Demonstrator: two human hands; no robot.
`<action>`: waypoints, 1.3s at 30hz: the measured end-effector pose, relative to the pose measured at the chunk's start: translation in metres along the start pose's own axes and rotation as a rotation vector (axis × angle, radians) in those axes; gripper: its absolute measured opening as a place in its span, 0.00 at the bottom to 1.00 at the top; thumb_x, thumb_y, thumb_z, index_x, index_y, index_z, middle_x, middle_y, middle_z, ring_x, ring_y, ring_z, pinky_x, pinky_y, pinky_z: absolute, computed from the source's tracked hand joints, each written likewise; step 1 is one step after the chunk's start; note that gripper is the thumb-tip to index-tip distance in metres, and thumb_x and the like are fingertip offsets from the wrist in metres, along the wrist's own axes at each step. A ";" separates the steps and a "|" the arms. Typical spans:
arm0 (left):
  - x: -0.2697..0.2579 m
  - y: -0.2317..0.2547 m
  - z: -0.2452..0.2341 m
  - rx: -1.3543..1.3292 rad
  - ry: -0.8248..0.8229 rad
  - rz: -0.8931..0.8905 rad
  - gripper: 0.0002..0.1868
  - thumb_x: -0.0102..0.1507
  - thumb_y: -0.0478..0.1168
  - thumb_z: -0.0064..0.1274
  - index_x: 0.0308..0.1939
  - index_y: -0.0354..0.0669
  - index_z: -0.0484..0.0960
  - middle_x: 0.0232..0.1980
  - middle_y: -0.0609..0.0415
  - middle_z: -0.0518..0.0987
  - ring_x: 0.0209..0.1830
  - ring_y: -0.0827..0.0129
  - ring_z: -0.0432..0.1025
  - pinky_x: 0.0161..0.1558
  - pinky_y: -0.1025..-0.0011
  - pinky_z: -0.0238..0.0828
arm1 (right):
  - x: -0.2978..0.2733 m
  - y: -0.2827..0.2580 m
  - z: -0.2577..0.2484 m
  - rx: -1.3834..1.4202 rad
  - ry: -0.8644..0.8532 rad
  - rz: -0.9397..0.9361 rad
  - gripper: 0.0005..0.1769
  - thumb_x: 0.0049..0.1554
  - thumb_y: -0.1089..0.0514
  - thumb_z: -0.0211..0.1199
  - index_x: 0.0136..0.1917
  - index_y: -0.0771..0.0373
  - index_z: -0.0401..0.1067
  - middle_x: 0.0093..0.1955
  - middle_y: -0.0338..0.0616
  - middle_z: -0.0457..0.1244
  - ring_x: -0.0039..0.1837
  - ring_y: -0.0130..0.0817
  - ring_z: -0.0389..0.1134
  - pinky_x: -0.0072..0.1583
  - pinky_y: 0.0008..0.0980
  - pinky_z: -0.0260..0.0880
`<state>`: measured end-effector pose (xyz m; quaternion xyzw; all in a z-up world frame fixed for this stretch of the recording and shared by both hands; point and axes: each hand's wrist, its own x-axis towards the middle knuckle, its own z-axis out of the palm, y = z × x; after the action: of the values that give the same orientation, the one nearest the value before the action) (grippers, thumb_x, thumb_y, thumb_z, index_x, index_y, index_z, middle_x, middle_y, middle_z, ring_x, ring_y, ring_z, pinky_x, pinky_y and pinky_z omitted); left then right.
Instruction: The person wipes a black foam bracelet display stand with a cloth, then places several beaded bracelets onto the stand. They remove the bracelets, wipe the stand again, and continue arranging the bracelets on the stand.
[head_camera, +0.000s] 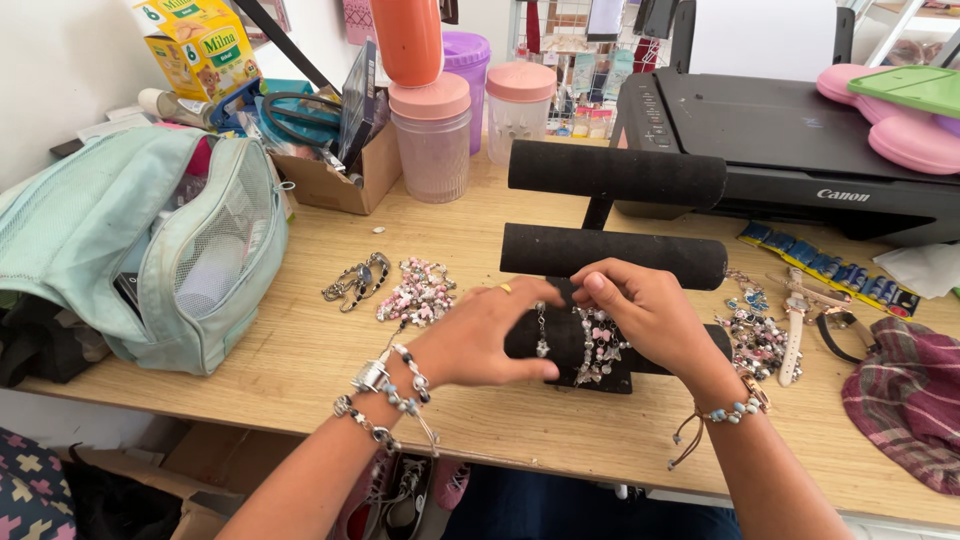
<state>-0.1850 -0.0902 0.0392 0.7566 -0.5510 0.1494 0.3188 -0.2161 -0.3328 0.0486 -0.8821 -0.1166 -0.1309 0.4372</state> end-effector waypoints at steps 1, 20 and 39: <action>0.000 0.000 0.001 0.005 0.040 0.105 0.30 0.57 0.52 0.65 0.56 0.40 0.76 0.59 0.45 0.79 0.63 0.48 0.73 0.60 0.55 0.68 | 0.000 0.000 0.000 -0.007 0.001 0.008 0.21 0.63 0.46 0.54 0.54 0.64 0.78 0.42 0.43 0.75 0.47 0.26 0.75 0.51 0.28 0.75; 0.003 -0.011 -0.029 -0.110 -0.126 -0.130 0.04 0.60 0.35 0.59 0.38 0.41 0.84 0.45 0.56 0.83 0.44 0.62 0.78 0.47 0.68 0.75 | 0.002 0.001 0.000 -0.031 -0.036 0.008 0.22 0.64 0.46 0.52 0.53 0.65 0.79 0.44 0.43 0.75 0.50 0.29 0.77 0.53 0.30 0.75; -0.016 -0.041 -0.047 -0.166 -0.261 -0.184 0.05 0.65 0.38 0.53 0.41 0.42 0.75 0.46 0.56 0.79 0.48 0.65 0.75 0.51 0.65 0.71 | 0.003 0.007 -0.001 -0.025 -0.042 0.015 0.23 0.62 0.45 0.53 0.52 0.65 0.79 0.44 0.43 0.76 0.50 0.29 0.78 0.53 0.29 0.76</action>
<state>-0.1463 -0.0403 0.0522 0.7879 -0.5266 -0.0259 0.3181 -0.2117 -0.3371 0.0449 -0.8908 -0.1177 -0.1104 0.4247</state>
